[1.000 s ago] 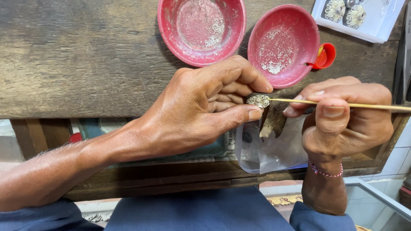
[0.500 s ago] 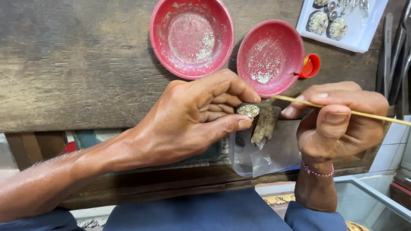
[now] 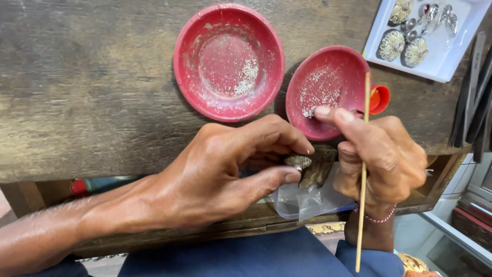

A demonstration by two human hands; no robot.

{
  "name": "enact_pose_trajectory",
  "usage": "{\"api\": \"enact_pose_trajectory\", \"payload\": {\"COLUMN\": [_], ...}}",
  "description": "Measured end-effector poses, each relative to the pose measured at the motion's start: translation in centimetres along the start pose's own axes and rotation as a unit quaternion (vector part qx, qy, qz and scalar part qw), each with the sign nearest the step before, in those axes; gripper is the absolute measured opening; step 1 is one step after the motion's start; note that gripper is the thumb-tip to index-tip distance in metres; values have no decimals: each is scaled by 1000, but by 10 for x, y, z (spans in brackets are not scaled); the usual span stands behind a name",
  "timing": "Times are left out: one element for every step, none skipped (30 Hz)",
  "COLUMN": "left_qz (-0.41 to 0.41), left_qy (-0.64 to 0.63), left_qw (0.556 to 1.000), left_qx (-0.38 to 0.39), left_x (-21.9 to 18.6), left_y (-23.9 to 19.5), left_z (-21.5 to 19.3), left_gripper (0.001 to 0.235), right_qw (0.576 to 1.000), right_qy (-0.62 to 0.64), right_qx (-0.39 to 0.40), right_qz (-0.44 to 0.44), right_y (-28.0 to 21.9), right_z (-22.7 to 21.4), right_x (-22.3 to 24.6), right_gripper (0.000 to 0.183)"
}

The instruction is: The person uses a wooden stick to transfer white glitter from a red bowl onto a small dark object held in the left hand. The person repeatedly dips the stick into the bowl and applies the glitter to the object's surface.

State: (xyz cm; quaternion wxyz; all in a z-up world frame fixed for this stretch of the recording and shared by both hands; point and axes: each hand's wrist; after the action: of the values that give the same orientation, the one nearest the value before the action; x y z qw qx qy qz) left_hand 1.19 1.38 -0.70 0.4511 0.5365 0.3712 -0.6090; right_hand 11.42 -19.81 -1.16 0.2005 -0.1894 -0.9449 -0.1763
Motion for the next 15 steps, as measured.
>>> {"api": "enact_pose_trajectory", "payload": {"left_qz": [-4,-8,-10,-8,-6,-7,-11,-14,-14,-14,-13,-12,-9,-6,-7], "left_qy": [-2,-4,-6,1,9,7,6,5,3,2,1,1,-1,-2,-3], "left_qw": [1000,1000,1000,1000,1000,1000,1000,1000,1000,1000,1000,1000,1000,1000,1000], "left_qx": [1,3,2,4,7,7,10,12,13,14,15,15,15,15,15], "left_x": [-1,-2,-1,-1,0,0,0,0,0,0,0,1,1,1,1], "left_y": [0,1,1,1,1,1,1,1,2,2,2,2,2,1,1], "left_z": [-1,-2,-3,-4,-5,-5,-5,-5,-6,-6,-6,-6,-6,-6,-6], "left_gripper": [22,22,22,22,22,22,22,23,23,23,22,22,22,22,22], "right_qw": [999,998,998,998,998,998,998,998,998,999,999,999,1000,999,999], "right_qy": [-24,-48,-46,-45,-45,-44,-47,-50,-51,-39,-28,-29,-14,1,2], "right_qx": [11,23,25,33,40,41,33,25,26,29,32,32,6,-19,-19], "right_qz": [-20,-41,-40,-23,-6,-5,0,5,6,10,13,13,27,41,42], "right_y": [-2,-3,-4,-5,-6,-6,-6,-7,-7,-7,-6,-7,-7,-8,-10], "right_z": [-2,-3,-4,-6,-7,-6,-5,-4,-5,-6,-6,-4,-1,2,5], "right_x": [-8,-15,-15,-14,-13,-12,-12,-11,-11,-11,-11,-9,-8,-7,-11], "right_gripper": [24,23,23,19,16,16,16,16,16,15,15,15,18,25,25]}}
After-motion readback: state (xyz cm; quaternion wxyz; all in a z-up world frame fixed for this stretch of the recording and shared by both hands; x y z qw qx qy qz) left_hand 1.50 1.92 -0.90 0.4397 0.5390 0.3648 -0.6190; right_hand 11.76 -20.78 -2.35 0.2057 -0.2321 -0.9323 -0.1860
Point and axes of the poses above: each hand's wrist, its own y-axis towards the middle knuckle, its own z-axis out of the palm, x = y × z, and after that the axes turned 14 degrees about x, right-handed
